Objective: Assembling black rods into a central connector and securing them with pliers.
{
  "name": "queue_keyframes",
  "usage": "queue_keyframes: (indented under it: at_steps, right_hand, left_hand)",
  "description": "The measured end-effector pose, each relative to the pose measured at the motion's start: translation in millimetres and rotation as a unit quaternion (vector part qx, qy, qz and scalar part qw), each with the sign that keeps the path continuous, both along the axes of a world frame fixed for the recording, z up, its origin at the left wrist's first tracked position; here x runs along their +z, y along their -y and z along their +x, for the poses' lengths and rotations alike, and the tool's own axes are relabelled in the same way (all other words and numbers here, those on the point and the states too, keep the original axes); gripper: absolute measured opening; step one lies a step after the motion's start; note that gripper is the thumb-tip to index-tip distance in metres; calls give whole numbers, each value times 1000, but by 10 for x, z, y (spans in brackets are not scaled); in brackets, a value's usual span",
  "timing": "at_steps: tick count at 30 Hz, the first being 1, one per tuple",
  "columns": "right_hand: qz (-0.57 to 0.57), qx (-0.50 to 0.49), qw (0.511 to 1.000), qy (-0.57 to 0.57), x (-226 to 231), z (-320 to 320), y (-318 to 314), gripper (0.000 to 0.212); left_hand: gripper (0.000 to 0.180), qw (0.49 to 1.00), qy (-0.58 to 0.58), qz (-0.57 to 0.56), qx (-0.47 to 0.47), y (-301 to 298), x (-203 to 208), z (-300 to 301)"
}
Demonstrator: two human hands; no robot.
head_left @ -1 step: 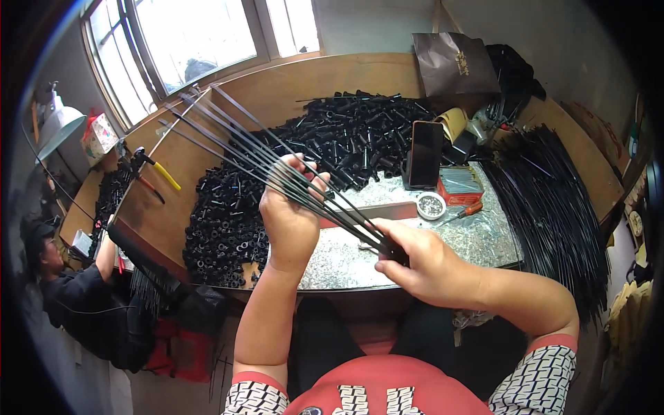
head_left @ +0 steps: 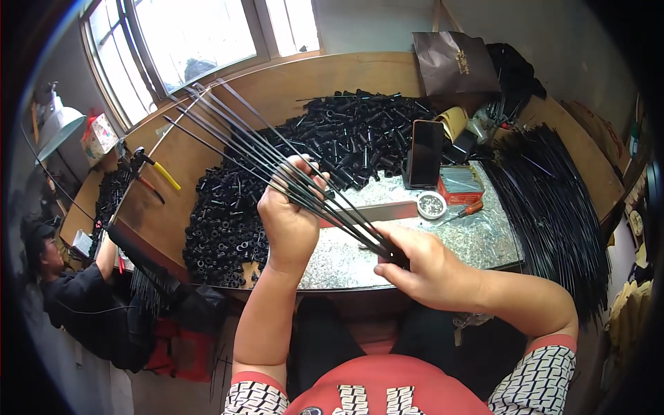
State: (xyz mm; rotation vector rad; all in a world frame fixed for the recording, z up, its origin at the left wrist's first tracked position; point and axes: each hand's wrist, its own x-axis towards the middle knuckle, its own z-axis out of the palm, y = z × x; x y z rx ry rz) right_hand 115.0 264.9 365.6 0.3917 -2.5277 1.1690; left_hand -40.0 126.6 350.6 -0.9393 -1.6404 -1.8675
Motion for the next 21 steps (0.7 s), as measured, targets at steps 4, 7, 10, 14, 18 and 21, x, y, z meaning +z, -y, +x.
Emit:
queue_keyframes:
  at_steps: [4, 7, 10, 14, 18, 21]
  right_hand:
    - [-53, 23, 998, 18, -65, 28, 12, 49]
    - [-51, 15, 997, 55, -127, 88, -17, 51]
    - [-79, 15, 991, 106, -87, 164, -8, 48]
    - [-62, -18, 996, 68, -499, 31, -213, 42]
    - [186, -140, 972, 18, -1075, -118, -529, 43]
    - [336, -181, 924, 10, -1334, -120, -648, 47]
  left_hand:
    - [12, 989, 129, -48, -49, 135, 91, -79]
    - [14, 961, 195, -163, -111, 209, 185, -163]
    - [13, 947, 218, -152, -180, 189, 230, -196]
    - [12, 953, 196, -132, -188, 96, 249, -224]
    - [13, 953, 192, -122, -198, 31, 221, -189]
    - [13, 966, 145, -120, -177, -23, 198, -184]
